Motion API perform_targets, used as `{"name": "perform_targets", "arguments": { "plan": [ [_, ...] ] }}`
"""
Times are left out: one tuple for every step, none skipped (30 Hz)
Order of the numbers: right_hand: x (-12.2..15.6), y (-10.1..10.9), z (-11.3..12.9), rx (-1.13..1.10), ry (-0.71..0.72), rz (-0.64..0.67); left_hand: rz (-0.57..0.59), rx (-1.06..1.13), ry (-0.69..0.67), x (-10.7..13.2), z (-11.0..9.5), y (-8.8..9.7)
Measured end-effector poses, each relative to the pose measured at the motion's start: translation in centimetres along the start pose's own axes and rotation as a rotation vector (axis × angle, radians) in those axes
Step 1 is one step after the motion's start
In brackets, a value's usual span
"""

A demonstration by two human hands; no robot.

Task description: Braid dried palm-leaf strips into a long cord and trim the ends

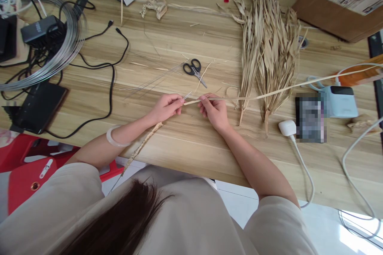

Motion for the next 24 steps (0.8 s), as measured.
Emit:
{"name": "perform_targets", "arguments": {
  "plan": [
    [0.00, -0.01, 0.04, 0.003, 0.001, -0.001, 0.000, 0.001, 0.004, -0.01, 0.03, 0.00],
    [0.01, -0.02, 0.08, 0.005, 0.003, -0.003, -0.001, 0.002, 0.007, -0.02, 0.07, 0.00],
    [0.01, -0.04, 0.12, 0.006, 0.006, -0.003, -0.001, 0.003, 0.007, -0.03, 0.09, 0.00],
    [0.00, -0.04, 0.15, 0.006, 0.010, -0.004, -0.002, 0.003, 0.005, -0.04, 0.11, 0.01],
    [0.00, -0.05, 0.17, 0.005, 0.014, -0.003, -0.002, 0.003, 0.003, -0.05, 0.13, 0.01],
    [0.00, -0.05, 0.17, 0.003, 0.017, -0.003, -0.002, 0.001, 0.001, -0.06, 0.14, 0.00],
    [0.00, -0.04, 0.16, 0.000, 0.018, -0.001, -0.002, -0.001, 0.000, -0.07, 0.16, 0.00],
    [0.00, -0.04, 0.14, -0.003, 0.019, 0.000, -0.002, -0.003, 0.000, -0.08, 0.18, -0.01],
    [0.00, -0.03, 0.11, -0.007, 0.019, 0.001, -0.003, -0.005, -0.001, -0.08, 0.20, -0.02],
    [0.00, -0.02, 0.07, -0.011, 0.018, 0.003, -0.003, -0.007, -0.002, -0.09, 0.22, -0.03],
    [0.00, -0.01, 0.04, -0.013, 0.017, 0.005, -0.002, -0.009, -0.004, -0.10, 0.24, -0.04],
    [0.00, 0.00, 0.00, -0.012, 0.015, 0.006, -0.002, -0.012, -0.008, -0.11, 0.25, -0.04],
    [-0.01, 0.01, -0.03, -0.010, 0.015, 0.006, -0.001, -0.015, -0.012, -0.11, 0.25, -0.05],
    [-0.01, 0.02, -0.05, -0.007, 0.015, 0.005, -0.001, -0.020, -0.016, -0.12, 0.25, -0.05],
    [-0.02, 0.03, -0.07, -0.004, 0.016, 0.004, -0.001, -0.024, -0.018, -0.12, 0.24, -0.05],
    [-0.03, 0.04, -0.08, -0.002, 0.016, 0.004, -0.001, -0.028, -0.019, -0.11, 0.23, -0.05],
    [-0.04, 0.04, -0.10, -0.003, 0.016, 0.003, -0.002, -0.030, -0.018, -0.11, 0.21, -0.04],
    [-0.05, 0.04, -0.11, -0.004, 0.014, 0.003, -0.001, -0.031, -0.016, -0.10, 0.18, -0.04],
    [-0.06, 0.04, -0.13, -0.005, 0.013, 0.003, 0.001, -0.030, -0.012, -0.08, 0.15, -0.04],
    [-0.06, 0.04, -0.14, -0.003, 0.011, 0.002, 0.002, -0.029, -0.009, -0.07, 0.11, -0.04],
    [-0.06, 0.05, -0.15, 0.002, 0.010, 0.002, 0.004, -0.027, -0.005, -0.05, 0.07, -0.04],
    [-0.07, 0.05, -0.16, 0.008, 0.008, 0.002, 0.005, -0.027, -0.003, -0.04, 0.03, -0.05],
    [-0.07, 0.06, -0.18, 0.015, 0.007, 0.002, 0.006, -0.026, -0.002, -0.02, -0.01, -0.05],
    [-0.07, 0.06, -0.19, 0.020, 0.007, 0.002, 0.006, -0.026, -0.002, -0.01, -0.04, -0.05]
  ]
}}
Point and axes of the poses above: each hand's wrist, its own x-axis away from the middle knuckle, its own y-axis out of the back of the hand, z = x × y, the point moved 4 cm from there along -x, towards the middle knuckle, and after that the axes turned 2 degrees about y, right-handed, at the moved point
